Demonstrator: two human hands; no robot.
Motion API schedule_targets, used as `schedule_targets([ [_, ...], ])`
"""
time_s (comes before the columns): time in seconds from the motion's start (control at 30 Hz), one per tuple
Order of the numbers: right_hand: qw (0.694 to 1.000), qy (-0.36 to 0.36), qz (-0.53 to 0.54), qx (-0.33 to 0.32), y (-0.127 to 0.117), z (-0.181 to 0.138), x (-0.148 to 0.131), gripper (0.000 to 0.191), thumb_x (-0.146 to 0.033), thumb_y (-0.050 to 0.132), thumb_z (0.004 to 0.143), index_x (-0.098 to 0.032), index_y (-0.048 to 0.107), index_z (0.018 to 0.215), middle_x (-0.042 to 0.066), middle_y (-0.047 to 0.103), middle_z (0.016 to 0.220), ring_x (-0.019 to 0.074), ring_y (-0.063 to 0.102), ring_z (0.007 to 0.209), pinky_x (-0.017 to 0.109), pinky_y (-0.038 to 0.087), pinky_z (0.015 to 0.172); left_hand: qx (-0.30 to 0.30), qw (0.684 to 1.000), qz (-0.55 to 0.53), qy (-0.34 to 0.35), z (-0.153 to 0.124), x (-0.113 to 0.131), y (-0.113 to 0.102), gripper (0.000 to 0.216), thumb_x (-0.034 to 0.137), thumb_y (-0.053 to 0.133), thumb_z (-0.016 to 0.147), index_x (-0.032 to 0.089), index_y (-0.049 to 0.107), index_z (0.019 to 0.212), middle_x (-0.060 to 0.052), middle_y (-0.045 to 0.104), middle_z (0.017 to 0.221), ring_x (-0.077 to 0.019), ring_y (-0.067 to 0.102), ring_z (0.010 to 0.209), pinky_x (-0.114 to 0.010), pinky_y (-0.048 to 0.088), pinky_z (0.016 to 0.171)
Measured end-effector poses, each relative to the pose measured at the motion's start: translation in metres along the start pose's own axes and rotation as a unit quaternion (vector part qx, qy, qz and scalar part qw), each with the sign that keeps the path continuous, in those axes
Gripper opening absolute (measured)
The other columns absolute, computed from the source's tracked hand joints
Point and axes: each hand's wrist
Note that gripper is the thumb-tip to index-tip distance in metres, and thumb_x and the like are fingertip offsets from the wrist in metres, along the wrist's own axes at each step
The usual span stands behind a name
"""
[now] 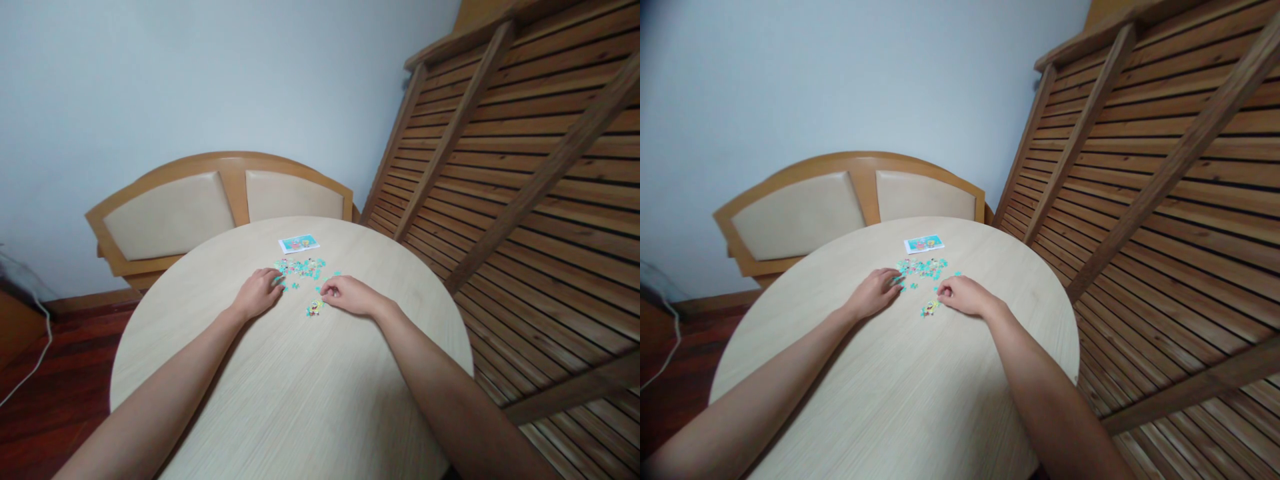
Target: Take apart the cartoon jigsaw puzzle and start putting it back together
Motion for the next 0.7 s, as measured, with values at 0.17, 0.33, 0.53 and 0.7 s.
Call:
schedule_targets([
  [0.17,0.997,0.058,-0.046,0.031,-0.006,-0.003,0.0,0.021,-0.032,0.06,0.088,-0.019,0.074,0.095,0.003,0.069,0.077,0.0142,0.058,0.068,0.025,0.038,0.064,-0.011,1.0,-0.005,0.023,0.001,0.009,0.007,0.039,0.038,0.049,0.095,0.014,0.062,0.124,-0.013,0.065,0.128,-0.0284,0.058,0.119,-0.044,0.045,0.107],
  [0.33,0.986,0.125,-0.102,0.045,-0.012,-0.005,-0.005,0.027,-0.045,0.06,0.088,-0.023,0.076,0.092,0.004,0.071,0.082,0.0148,0.058,0.067,0.026,0.033,0.06,-0.024,0.999,0.002,0.044,0.002,0.017,0.009,0.037,0.039,0.046,0.097,0.017,0.066,0.119,-0.011,0.066,0.127,-0.0277,0.059,0.117,-0.044,0.046,0.106],
  [0.53,0.99,0.106,-0.084,0.05,-0.01,-0.005,0.0,0.028,-0.044,0.059,0.088,-0.021,0.075,0.094,0.004,0.07,0.081,0.0148,0.058,0.069,0.025,0.036,0.062,-0.021,0.999,0.016,0.018,0.002,0.006,0.005,0.044,0.044,0.047,0.095,0.016,0.063,0.127,-0.012,0.063,0.133,-0.0284,0.057,0.124,-0.044,0.043,0.109],
  [0.7,0.99,0.085,-0.086,0.068,-0.005,-0.002,0.01,0.022,-0.036,0.06,0.088,-0.02,0.074,0.091,0.003,0.068,0.078,0.0142,0.057,0.068,0.024,0.038,0.064,-0.039,0.998,0.037,-0.015,0.001,-0.002,0.003,0.042,0.043,0.043,0.097,0.018,0.066,0.121,-0.011,0.064,0.131,-0.0285,0.058,0.121,-0.043,0.044,0.108],
])
Point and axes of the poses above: each hand's wrist, its own z-axis towards the middle knuckle, its own y-axis out of the palm, x = y × z
